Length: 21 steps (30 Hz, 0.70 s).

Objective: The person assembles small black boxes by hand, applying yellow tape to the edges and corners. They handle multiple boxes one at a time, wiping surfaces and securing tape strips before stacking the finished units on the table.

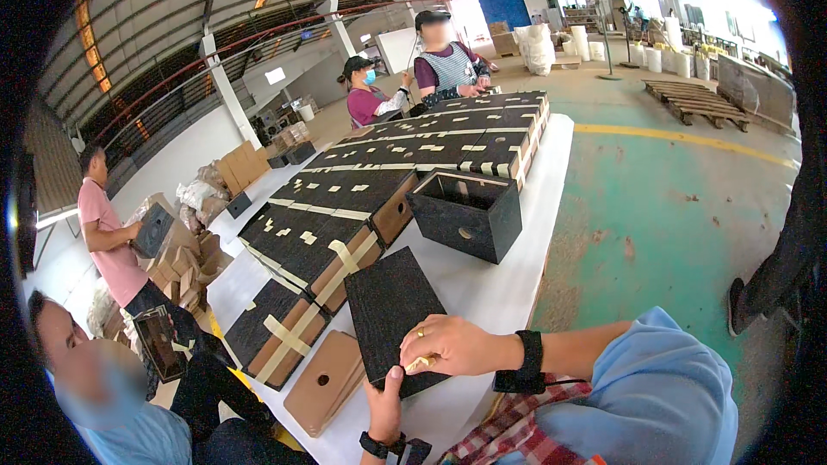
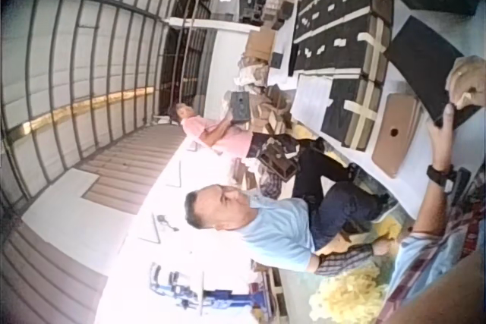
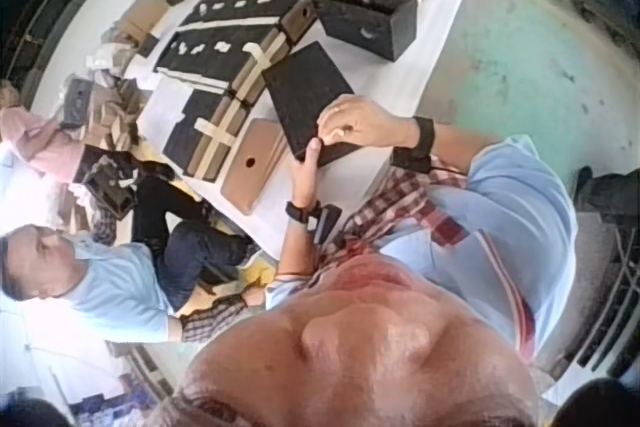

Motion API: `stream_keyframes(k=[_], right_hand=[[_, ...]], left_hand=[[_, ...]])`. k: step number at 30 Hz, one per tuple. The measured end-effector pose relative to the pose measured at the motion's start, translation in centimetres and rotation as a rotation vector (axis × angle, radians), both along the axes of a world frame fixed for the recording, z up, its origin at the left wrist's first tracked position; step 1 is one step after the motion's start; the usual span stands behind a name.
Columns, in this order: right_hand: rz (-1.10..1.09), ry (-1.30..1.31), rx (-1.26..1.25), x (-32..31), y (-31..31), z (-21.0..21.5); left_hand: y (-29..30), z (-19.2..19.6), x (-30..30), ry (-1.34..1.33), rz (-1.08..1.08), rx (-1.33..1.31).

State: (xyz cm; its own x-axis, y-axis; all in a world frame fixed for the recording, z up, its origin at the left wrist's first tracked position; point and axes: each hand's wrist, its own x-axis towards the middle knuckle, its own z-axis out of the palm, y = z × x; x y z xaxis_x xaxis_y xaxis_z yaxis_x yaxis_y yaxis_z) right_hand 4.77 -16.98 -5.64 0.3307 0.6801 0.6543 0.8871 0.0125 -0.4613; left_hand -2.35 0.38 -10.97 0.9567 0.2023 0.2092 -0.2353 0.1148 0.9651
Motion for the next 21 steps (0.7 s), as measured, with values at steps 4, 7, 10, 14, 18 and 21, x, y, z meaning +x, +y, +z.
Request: stream_keyframes(k=[4,7,10,14,18,21], right_hand=[[-0.022,0.007,-0.002,-0.02,0.14,-0.19],[-0.046,0.003,0.01,-0.14,0.25,-0.31],[-0.074,0.005,-0.015,-0.32,0.13,-0.12],[-0.09,0.01,-0.024,-0.3,0.21,-0.19],[-0.099,0.003,-0.025,-0.25,0.32,-0.31],[-0.08,0.022,-0.014,0.11,0.21,-0.12]], left_hand=[[-0.17,0.17,-0.14,-0.001,0.01,-0.015],[-0.2,0.17,-0.16,0.0,0.007,-0.019],[-0.21,0.15,-0.1,0.001,-0.018,-0.048],[0.03,0.23,-0.25,0.022,-0.042,-0.05],[0.07,0.14,-0.21,0.013,-0.079,-0.112],[0.21,0.09,-0.03,0.035,-0.086,-0.112]])
